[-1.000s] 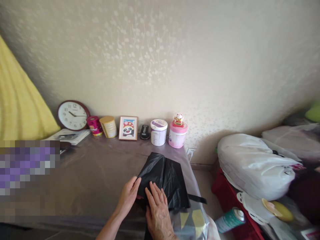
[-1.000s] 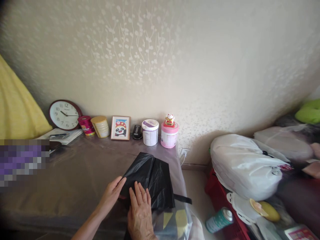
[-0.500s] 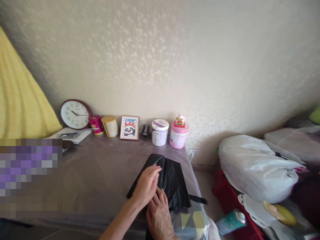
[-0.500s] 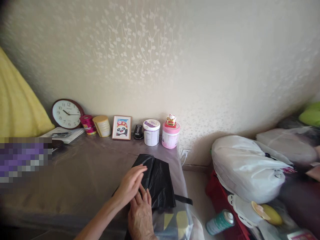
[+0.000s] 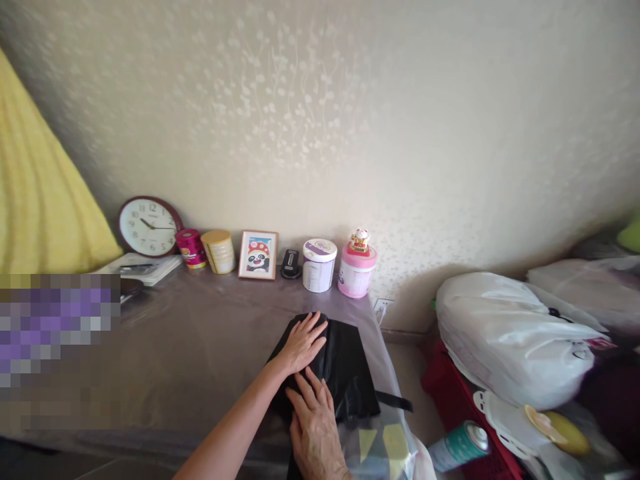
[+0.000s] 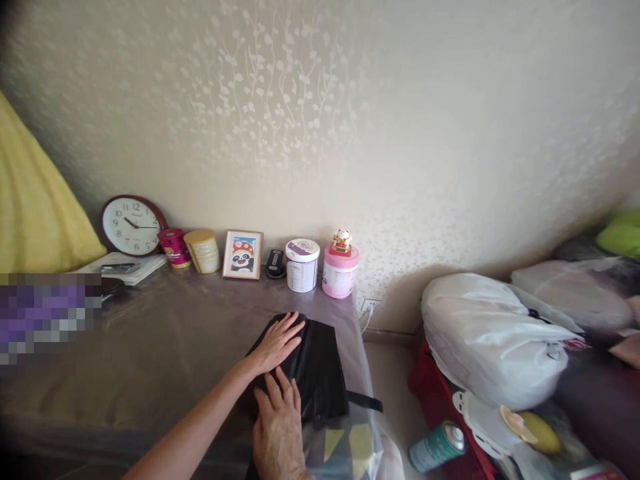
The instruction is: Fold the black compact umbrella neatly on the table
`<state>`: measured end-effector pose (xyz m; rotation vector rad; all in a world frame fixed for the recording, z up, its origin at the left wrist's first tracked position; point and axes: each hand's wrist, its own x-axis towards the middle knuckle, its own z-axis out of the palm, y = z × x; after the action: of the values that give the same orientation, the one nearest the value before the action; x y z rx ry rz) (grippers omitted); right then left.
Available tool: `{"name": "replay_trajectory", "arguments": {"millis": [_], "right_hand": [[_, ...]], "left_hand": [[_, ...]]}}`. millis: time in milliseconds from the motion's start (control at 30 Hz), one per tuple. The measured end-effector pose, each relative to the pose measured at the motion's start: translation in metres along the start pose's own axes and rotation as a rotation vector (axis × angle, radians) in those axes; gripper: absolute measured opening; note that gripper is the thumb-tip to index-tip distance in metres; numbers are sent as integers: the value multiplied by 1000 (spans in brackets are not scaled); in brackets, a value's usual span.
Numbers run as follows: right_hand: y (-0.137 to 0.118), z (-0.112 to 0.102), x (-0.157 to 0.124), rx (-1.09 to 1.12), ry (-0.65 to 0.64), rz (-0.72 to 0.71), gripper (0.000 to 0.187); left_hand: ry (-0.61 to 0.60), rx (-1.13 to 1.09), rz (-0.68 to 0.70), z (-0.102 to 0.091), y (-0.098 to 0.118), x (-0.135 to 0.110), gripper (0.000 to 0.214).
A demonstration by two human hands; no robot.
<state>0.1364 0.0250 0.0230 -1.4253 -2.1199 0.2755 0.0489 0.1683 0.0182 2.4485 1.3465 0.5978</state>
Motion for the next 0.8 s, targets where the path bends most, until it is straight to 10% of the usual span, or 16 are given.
{"name": "replay_trajectory", "arguments": {"millis": [300, 633, 800], "right_hand": [[-1, -2, -4, -30, 6, -25, 47], [7, 20, -6, -42, 114, -34, 50], [1, 11, -18, 89, 68, -76, 40]], "left_hand": [[128, 17, -291, -3, -27, -2, 46], [11, -99, -127, -11, 49, -70, 49], [-76, -68, -192, -6, 46, -70, 52]]}}
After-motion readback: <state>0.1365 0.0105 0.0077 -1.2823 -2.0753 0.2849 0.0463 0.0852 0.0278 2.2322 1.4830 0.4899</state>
